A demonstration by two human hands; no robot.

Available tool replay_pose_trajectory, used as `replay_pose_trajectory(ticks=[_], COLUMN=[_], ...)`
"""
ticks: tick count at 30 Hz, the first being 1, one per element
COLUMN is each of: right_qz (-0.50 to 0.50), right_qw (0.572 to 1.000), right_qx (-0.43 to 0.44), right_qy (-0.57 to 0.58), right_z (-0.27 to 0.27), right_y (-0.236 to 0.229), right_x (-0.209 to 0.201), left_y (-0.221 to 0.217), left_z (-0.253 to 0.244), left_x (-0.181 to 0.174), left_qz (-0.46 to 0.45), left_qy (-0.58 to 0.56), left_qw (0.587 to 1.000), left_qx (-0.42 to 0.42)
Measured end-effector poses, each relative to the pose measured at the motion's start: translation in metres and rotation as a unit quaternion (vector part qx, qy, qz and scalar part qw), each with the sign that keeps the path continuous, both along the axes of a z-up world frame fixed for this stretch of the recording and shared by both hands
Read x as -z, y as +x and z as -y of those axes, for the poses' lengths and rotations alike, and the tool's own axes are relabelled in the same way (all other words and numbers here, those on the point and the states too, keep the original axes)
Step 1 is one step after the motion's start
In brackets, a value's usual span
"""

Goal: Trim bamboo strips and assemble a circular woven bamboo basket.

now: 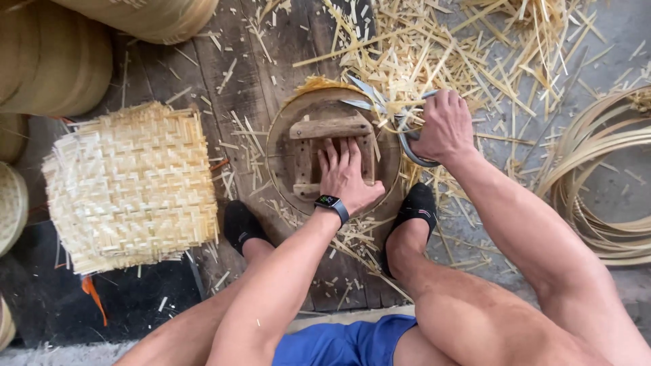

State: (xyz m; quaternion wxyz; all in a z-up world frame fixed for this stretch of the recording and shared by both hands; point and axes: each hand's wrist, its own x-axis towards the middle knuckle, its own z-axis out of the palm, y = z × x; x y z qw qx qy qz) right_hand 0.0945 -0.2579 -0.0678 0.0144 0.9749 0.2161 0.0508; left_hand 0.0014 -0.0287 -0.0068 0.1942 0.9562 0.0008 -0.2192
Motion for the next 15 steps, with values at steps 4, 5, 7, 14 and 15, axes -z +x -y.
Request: replay_pose_trajectory(ticks=[4,5,7,14,15], right_qz=[-0.199,-0.256,-0.316,-0.088,-0.103], right_qw=[0.979,0.964,0.944,0.996,0.995], right_qx=[0.04,0.059,0.08,0.007,0.014], right_qy=[-0.034,-0.041,-0.052,-0.006,-0.008], right_z=[0.032,0.047,0.061,0.006,0.006], right_y=[0.0,-0.005,-0.014,0.008,0.01], right_x=[0.005,0.012,0.015,0.012,0.013], left_y=[-0.002,-0.005,-0.011,-0.004,-0.002], left_z=[-0.015,-0.022,-0.029,-0.035,-0.035], left_x=[0.017,0.021,0.021,0.007,0.005], left_qz=[-0.038,-0.045,-0.055,-0.013,-0.028], left_qy=[0.026,0.036,0.042,-0.006,-0.023], left_qw=[0.998,0.995,0.987,0.983,0.983], left_qx=[0.032,0.087,0.142,0.181,0.18])
